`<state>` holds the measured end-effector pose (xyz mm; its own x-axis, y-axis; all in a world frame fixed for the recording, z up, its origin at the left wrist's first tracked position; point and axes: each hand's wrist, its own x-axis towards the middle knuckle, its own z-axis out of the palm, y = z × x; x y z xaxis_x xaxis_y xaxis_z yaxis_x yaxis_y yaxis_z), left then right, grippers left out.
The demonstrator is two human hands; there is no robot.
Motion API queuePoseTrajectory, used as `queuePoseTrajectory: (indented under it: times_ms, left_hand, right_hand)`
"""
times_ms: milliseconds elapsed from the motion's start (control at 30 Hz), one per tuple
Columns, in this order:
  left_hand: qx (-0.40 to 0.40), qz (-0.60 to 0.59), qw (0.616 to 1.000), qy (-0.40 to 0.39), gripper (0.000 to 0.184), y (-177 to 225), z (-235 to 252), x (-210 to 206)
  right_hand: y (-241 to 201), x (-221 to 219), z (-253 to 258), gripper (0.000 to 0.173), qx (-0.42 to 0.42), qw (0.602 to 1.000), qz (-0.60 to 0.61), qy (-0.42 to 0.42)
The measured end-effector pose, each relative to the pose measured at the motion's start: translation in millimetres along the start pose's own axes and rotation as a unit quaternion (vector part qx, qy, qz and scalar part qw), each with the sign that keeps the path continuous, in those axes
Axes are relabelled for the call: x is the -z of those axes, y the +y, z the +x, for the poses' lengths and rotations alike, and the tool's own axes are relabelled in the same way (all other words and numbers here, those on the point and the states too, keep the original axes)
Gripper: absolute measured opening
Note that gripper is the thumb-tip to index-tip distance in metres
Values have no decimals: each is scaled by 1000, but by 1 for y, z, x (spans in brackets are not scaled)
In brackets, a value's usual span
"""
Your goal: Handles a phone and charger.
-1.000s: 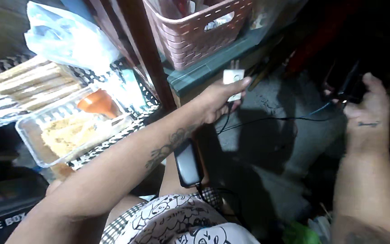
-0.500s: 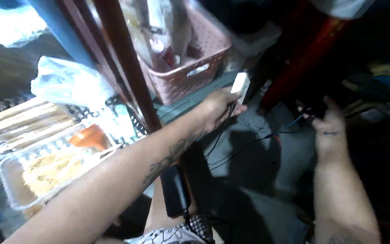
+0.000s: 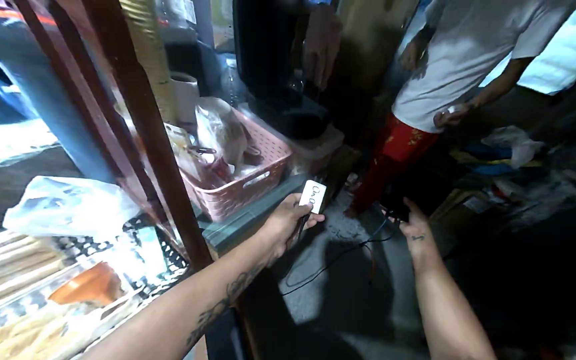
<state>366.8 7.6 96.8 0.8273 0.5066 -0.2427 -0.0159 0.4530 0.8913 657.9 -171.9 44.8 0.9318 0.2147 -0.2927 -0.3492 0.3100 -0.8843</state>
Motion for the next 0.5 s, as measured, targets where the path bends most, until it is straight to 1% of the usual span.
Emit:
queuePoseTrajectory:
  times_ms: [133, 267, 367, 500]
  left_hand:
    - [-15, 2, 1000, -13, 26, 0, -2, 2]
    - [-10, 33, 999, -27, 21, 5, -9, 0]
    - [-20, 50, 998, -44, 23, 4, -11, -3]
    - [-25, 55, 997, -56, 26, 4, -14, -9]
  right_hand:
    - [-3, 5, 1, 41, 3, 1000, 20, 0]
    - [-6, 3, 0, 41, 19, 1000, 1, -7]
    - [-9, -1, -1, 46, 24, 1000, -5, -7]
    - [-12, -6, -2, 45, 30, 1000, 1, -8]
